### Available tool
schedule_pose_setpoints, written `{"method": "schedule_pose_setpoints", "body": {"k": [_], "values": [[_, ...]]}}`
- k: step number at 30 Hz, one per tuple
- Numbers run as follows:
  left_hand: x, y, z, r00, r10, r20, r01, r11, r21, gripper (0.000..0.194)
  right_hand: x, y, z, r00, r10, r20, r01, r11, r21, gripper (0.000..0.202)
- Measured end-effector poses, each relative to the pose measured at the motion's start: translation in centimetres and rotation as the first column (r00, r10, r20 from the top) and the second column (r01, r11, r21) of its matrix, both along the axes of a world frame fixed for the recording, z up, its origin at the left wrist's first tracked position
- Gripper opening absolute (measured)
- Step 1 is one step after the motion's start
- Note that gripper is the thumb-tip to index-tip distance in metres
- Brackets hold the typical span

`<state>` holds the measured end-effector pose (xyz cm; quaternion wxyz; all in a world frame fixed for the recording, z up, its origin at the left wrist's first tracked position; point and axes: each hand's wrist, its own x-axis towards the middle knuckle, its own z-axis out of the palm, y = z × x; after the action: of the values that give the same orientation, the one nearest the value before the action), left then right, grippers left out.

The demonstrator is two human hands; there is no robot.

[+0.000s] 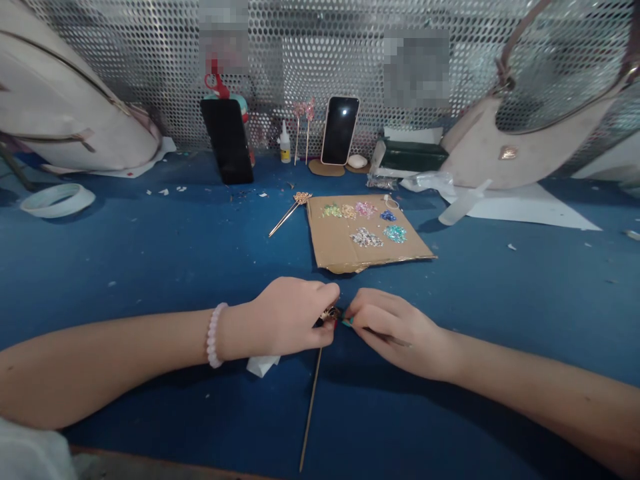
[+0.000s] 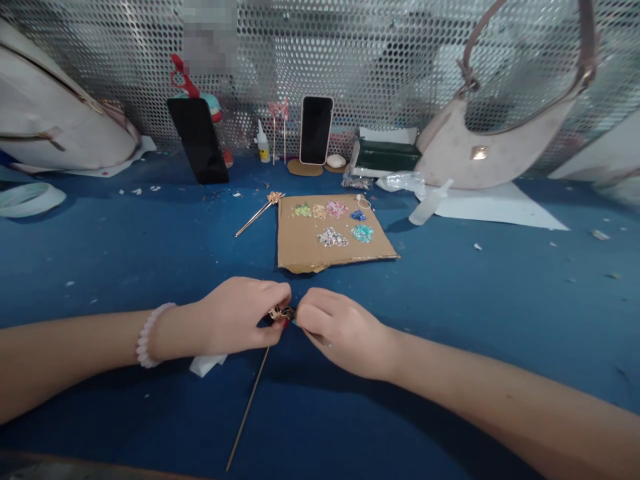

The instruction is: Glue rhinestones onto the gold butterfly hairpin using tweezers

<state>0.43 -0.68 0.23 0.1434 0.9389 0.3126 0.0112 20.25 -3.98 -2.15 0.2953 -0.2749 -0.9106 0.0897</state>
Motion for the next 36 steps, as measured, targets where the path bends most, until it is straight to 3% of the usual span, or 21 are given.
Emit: {"method": "schedule_pose_setpoints", "body": {"k": [26,32,36], "values": [[-0.1,0.1,-0.5,1.000,0.004,0.022,-0.004,1.000,0.020,0.011,0.2,0.0,0.1,1.000,0.015,-0.013,-0.016,0.999,-0.048,0.023],[-0.1,0.0,-0.7,0.999,-0.008,0.034,0.007,0.999,0.045,0.011,0.4,-0.2,0.7,0.997,0.037,0.061,-0.031,0.995,-0.099,0.024],[0.0,0.0,-0.7,0.999,-0.013,0.051,0.010,0.999,0.042,0.013,0.6,-0.5,1.1,0.995,-0.015,0.100,0.023,0.996,-0.085,0.027]]}}
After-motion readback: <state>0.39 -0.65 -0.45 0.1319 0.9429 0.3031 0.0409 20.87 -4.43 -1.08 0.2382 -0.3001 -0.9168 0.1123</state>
